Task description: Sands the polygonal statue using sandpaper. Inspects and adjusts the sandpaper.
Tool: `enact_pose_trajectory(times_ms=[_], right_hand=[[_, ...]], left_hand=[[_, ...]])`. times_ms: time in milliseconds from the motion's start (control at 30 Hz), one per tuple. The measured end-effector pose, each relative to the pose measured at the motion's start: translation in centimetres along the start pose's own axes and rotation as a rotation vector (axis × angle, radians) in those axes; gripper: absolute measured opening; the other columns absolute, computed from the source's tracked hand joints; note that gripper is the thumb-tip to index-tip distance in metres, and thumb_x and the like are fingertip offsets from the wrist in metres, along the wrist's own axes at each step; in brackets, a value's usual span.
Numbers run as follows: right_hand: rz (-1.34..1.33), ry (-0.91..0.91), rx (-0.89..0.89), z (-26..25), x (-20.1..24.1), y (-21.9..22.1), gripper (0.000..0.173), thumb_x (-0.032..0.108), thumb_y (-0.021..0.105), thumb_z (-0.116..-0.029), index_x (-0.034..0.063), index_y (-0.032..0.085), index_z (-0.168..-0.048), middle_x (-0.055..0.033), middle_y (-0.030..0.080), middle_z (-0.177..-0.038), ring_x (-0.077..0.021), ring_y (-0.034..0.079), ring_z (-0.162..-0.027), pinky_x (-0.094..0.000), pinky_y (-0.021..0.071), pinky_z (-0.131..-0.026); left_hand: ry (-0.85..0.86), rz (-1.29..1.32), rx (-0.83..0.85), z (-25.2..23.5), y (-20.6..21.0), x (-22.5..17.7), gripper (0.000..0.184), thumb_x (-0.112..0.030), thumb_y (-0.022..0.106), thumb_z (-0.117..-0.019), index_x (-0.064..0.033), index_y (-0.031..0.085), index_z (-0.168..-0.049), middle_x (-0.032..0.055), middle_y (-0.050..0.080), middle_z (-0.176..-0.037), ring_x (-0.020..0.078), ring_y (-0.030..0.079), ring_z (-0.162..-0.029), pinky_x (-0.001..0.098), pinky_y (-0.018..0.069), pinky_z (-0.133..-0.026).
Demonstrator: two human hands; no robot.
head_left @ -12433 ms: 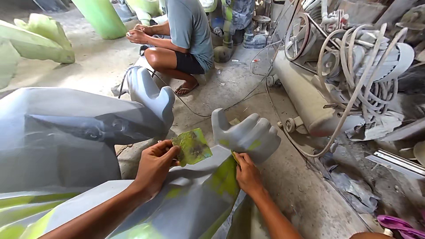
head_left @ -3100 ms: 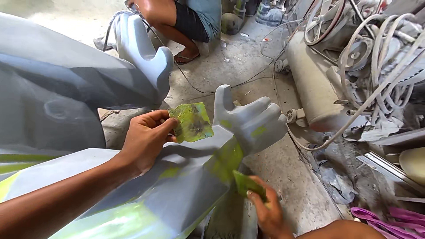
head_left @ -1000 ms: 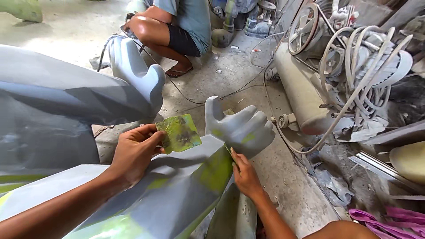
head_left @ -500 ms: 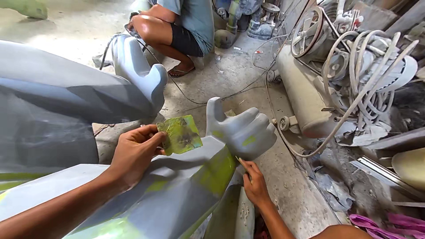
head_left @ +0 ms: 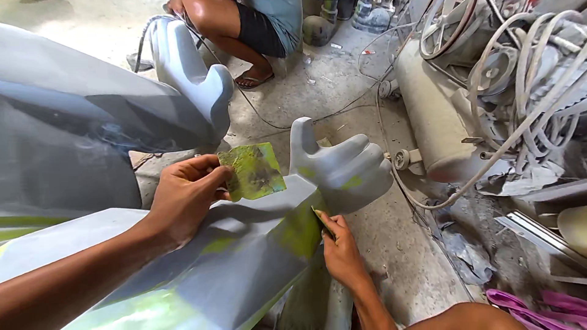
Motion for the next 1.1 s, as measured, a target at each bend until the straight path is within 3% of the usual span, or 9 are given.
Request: enact_pose_trajectory(times_ms=[233, 400, 533, 633, 700, 800, 967, 1100], right_hand=[[0.012, -0.094, -0.119, 8.2, 5.1, 2.3, 0.056, 0.004, 0.057, -0.0889, 0.0239, 0.065, -0.141, -0.0020, 0.062, -0.122, -0.0094, 0.062, -0.108, -0.0310, 0.0587, -0.086], [0.041, -0.127, -0.178, 10.6, 5.9, 3.5, 0.059, 0.003, 0.059, -0.0863, 0.0224, 0.064, -0.142, -0.0039, 0.063, -0.125, -0.0135, 0.061, -0.114, -0.0321, 0.0582, -0.090], [0.022, -0.134, -0.115, 11.8, 6.4, 3.0, 0.058, 0.004, 0.059, -0.0891, 0.0245, 0.063, -0.143, -0.0035, 0.063, -0.126, -0.0133, 0.063, -0.111, -0.0326, 0.0589, -0.088], [-0.163, -0.183, -0.069, 11.3, 5.2, 1.2, 0.047, 0.005, 0.056, -0.0943, 0.0199, 0.068, -0.137, -0.0032, 0.067, -0.122, -0.0111, 0.065, -0.107, -0.0328, 0.0584, -0.089], [-0.311, -0.185, -0.167, 9.4, 2.6, -1.1, 0.039, 0.005, 0.053, -0.0955, 0.0107, 0.070, -0.131, -0.0058, 0.070, -0.121, -0.0114, 0.066, -0.109, -0.0339, 0.0571, -0.094], [-0.369, 0.029, -0.219, 5.6, -2.3, -3.5, 0.035, 0.013, 0.051, -0.0994, 0.0026, 0.069, -0.127, -0.0102, 0.070, -0.122, -0.0134, 0.067, -0.110, -0.0343, 0.0547, -0.098], [-0.278, 0.136, -0.055, 2.1, -4.9, -1.6, 0.035, 0.023, 0.050, -0.1042, 0.0042, 0.066, -0.129, -0.0103, 0.070, -0.120, -0.0160, 0.068, -0.109, -0.0378, 0.0543, -0.098], [-0.254, 0.080, 0.026, 5.6, -2.6, -1.0, 0.035, 0.023, 0.051, -0.1036, 0.0047, 0.067, -0.129, -0.0087, 0.070, -0.121, -0.0137, 0.067, -0.109, -0.0351, 0.0543, -0.099]], left_hand=[[0.008, -0.004, -0.002, -0.1, -0.1, 0.0, 0.012, -0.005, 0.058, -0.1021, -0.0069, 0.069, -0.098, 0.0027, 0.068, -0.080, 0.0098, 0.065, -0.064, 0.0251, 0.0590, -0.058], [0.028, -0.013, 0.008, -0.1, -0.1, 0.1, 0.013, -0.006, 0.058, -0.1022, -0.0076, 0.069, -0.096, 0.0024, 0.067, -0.078, 0.0092, 0.064, -0.063, 0.0240, 0.0578, -0.058], [0.029, -0.030, 0.010, 0.0, -0.2, 0.1, 0.015, -0.006, 0.057, -0.1028, -0.0082, 0.070, -0.096, 0.0009, 0.068, -0.076, 0.0075, 0.065, -0.062, 0.0231, 0.0578, -0.057], [0.020, -0.041, 0.007, 0.2, 0.0, 0.0, 0.016, -0.009, 0.057, -0.1037, -0.0118, 0.069, -0.094, -0.0032, 0.067, -0.075, 0.0051, 0.063, -0.060, 0.0210, 0.0560, -0.056], [0.017, -0.044, 0.003, 0.2, 0.0, 0.0, 0.016, -0.011, 0.057, -0.1037, -0.0136, 0.068, -0.092, -0.0044, 0.066, -0.075, 0.0045, 0.062, -0.060, 0.0205, 0.0556, -0.056], [0.015, -0.056, 0.011, 0.4, -0.1, 0.1, 0.015, -0.012, 0.057, -0.1041, -0.0144, 0.068, -0.093, -0.0046, 0.066, -0.075, 0.0049, 0.063, -0.061, 0.0210, 0.0557, -0.056], [0.006, -0.055, -0.005, 0.5, -0.1, 0.2, 0.014, -0.012, 0.058, -0.1037, -0.0143, 0.068, -0.094, -0.0050, 0.066, -0.075, 0.0044, 0.063, -0.059, 0.0207, 0.0558, -0.056], [0.016, -0.052, 0.014, 0.4, -0.2, 0.2, 0.015, -0.012, 0.056, -0.1044, -0.0149, 0.067, -0.095, -0.0054, 0.066, -0.075, 0.0044, 0.061, -0.060, 0.0207, 0.0552, -0.057]])
Point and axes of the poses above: each hand's wrist, its own z-axis away from the middle knuckle, its own y-axis out of the palm, x = y × z, the point moved 3 cm from there along -z, towards the middle knuckle
